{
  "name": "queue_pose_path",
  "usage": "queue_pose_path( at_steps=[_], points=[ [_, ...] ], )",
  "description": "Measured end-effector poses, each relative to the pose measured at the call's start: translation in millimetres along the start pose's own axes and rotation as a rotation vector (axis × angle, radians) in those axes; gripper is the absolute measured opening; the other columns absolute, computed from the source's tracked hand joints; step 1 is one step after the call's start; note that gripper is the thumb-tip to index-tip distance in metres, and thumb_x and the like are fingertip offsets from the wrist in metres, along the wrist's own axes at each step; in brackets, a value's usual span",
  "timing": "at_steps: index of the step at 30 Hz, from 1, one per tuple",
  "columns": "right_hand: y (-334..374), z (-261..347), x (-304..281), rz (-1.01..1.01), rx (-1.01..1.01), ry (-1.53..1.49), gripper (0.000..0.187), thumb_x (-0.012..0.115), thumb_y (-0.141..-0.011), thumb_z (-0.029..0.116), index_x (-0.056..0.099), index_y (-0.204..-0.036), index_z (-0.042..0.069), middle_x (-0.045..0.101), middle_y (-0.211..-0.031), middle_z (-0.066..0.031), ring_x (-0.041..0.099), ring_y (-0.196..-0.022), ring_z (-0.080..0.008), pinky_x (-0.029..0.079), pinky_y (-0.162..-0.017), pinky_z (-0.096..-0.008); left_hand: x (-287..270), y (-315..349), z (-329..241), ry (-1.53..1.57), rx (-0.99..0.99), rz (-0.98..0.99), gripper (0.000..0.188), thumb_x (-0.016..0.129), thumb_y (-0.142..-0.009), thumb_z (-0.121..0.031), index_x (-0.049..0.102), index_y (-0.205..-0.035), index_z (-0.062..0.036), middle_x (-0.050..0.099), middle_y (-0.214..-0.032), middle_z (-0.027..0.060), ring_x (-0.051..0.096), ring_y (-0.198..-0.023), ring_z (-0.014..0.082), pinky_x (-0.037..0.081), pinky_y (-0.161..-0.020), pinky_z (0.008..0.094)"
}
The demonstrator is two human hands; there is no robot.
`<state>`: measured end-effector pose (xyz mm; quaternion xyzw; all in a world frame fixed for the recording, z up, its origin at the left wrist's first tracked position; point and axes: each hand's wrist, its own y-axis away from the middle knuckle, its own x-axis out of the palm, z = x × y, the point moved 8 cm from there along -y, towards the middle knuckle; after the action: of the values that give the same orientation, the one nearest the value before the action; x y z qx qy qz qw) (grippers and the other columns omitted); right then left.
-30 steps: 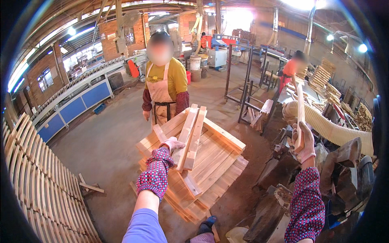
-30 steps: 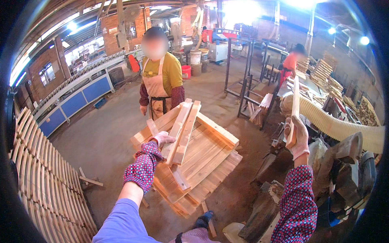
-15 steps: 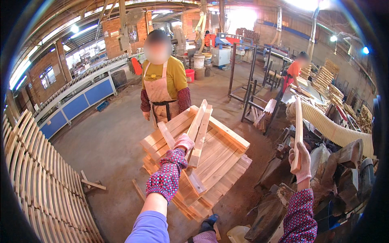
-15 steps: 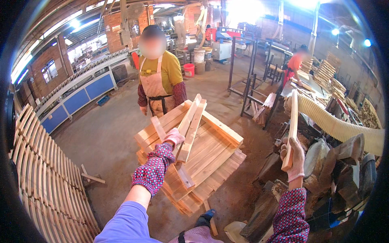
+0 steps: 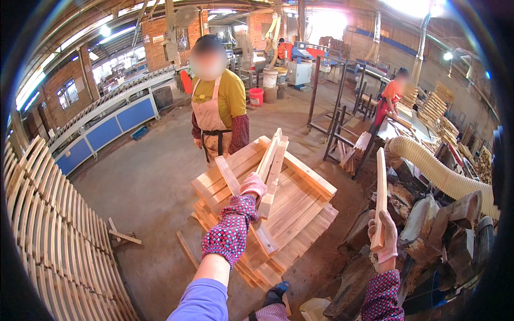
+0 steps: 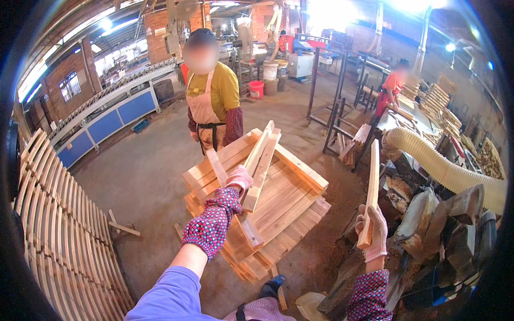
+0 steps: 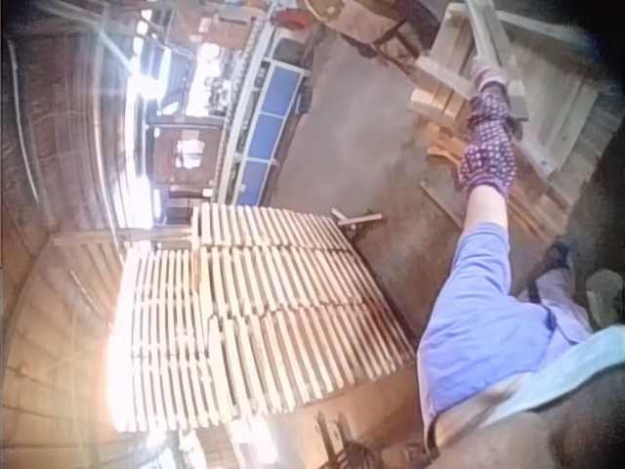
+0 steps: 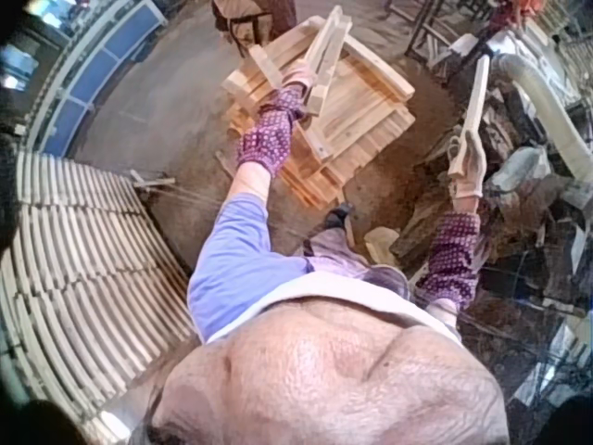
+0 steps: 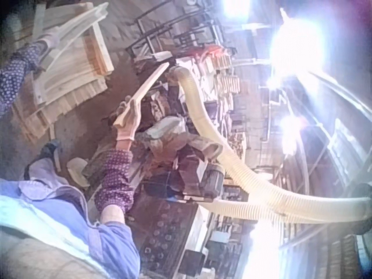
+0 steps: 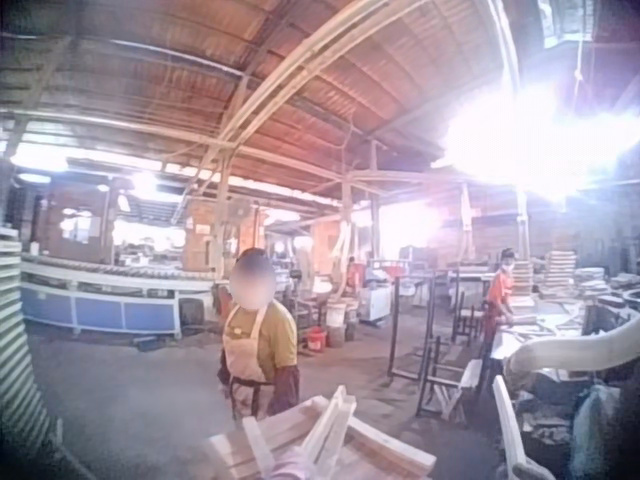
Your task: The person picks up wood planks from a stack and feeds them into a woodworking machine for processing.
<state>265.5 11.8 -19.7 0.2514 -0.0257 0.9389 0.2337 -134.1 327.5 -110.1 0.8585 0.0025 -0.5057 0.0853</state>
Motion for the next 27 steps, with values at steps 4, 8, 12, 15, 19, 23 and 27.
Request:
queue_pose_path(
  at_steps=[4, 8, 12, 15, 19, 23, 27],
  points=[
    [0, -10, -6, -0.021, 0.012, 0.006, 0.038, 0.067, -0.094, 0.028, 0.052, -0.122, 0.006, 0.062, -0.097, -0.0067, 0.062, -0.067, -0.0139, 0.051, -0.047, -0.0241, 2, 3, -6, -0.03, -0.008, 0.031, 0.049, 0.068, -0.085, -0.021, 0.056, -0.128, -0.0023, 0.062, -0.131, 0.0229, 0.061, -0.122, 0.0365, 0.05, -0.101, 0.0458],
    [-3, -21, -11, 0.009, 0.068, -0.076, 0.05, 0.074, -0.09, 0.026, 0.049, -0.13, 0.007, 0.062, -0.104, -0.0104, 0.06, -0.073, -0.0142, 0.055, -0.051, -0.0213, 2, 1, -3, -0.025, -0.02, 0.029, 0.051, 0.068, -0.085, -0.022, 0.055, -0.129, -0.002, 0.062, -0.132, 0.0223, 0.061, -0.123, 0.0355, 0.05, -0.102, 0.0458],
    [3, -27, -4, 0.0, 0.079, -0.04, 0.05, 0.072, -0.092, 0.026, 0.048, -0.13, 0.006, 0.061, -0.105, -0.0106, 0.06, -0.074, -0.014, 0.054, -0.051, -0.0213, -1, 2, 0, 0.013, -0.029, 0.0, 0.045, 0.065, -0.083, -0.017, 0.06, -0.124, -0.0002, 0.061, -0.13, 0.0264, 0.059, -0.124, 0.0389, 0.048, -0.104, 0.045],
    [4, -28, -9, -0.005, 0.081, -0.034, 0.049, 0.071, -0.092, 0.027, 0.047, -0.129, 0.005, 0.061, -0.106, -0.011, 0.06, -0.074, -0.014, 0.054, -0.051, -0.0215, -5, 9, -6, 0.015, -0.017, 0.005, 0.045, 0.065, -0.083, -0.017, 0.06, -0.125, -0.0008, 0.061, -0.131, 0.026, 0.059, -0.124, 0.0384, 0.048, -0.104, 0.045],
    [5, -32, -12, 0.017, 0.09, -0.036, 0.047, 0.071, -0.093, 0.026, 0.047, -0.128, 0.005, 0.061, -0.107, -0.0114, 0.06, -0.072, -0.0139, 0.055, -0.05, -0.0221, -9, 16, -10, 0.013, -0.014, 0.023, 0.046, 0.065, -0.083, -0.017, 0.059, -0.126, -0.0012, 0.06, -0.132, 0.026, 0.059, -0.124, 0.0384, 0.048, -0.104, 0.0459],
    [7, -34, -11, 0.004, 0.097, -0.06, 0.048, 0.072, -0.092, 0.026, 0.047, -0.128, 0.004, 0.061, -0.106, -0.0111, 0.06, -0.072, -0.0143, 0.055, -0.05, -0.0221, -9, 14, -9, -0.02, -0.004, 0.029, 0.049, 0.069, -0.084, -0.022, 0.057, -0.128, -0.0028, 0.062, -0.132, 0.0212, 0.061, -0.123, 0.0364, 0.05, -0.102, 0.0455],
    [4, -38, -12, 0.007, 0.104, -0.081, 0.05, 0.073, -0.091, 0.025, 0.047, -0.128, 0.006, 0.061, -0.107, -0.011, 0.06, -0.073, -0.0148, 0.055, -0.051, -0.022, -6, 9, -4, -0.019, -0.017, -0.005, 0.049, 0.068, -0.083, -0.021, 0.058, -0.127, -0.003, 0.062, -0.131, 0.0211, 0.061, -0.122, 0.0365, 0.051, -0.101, 0.0464]
  ],
)
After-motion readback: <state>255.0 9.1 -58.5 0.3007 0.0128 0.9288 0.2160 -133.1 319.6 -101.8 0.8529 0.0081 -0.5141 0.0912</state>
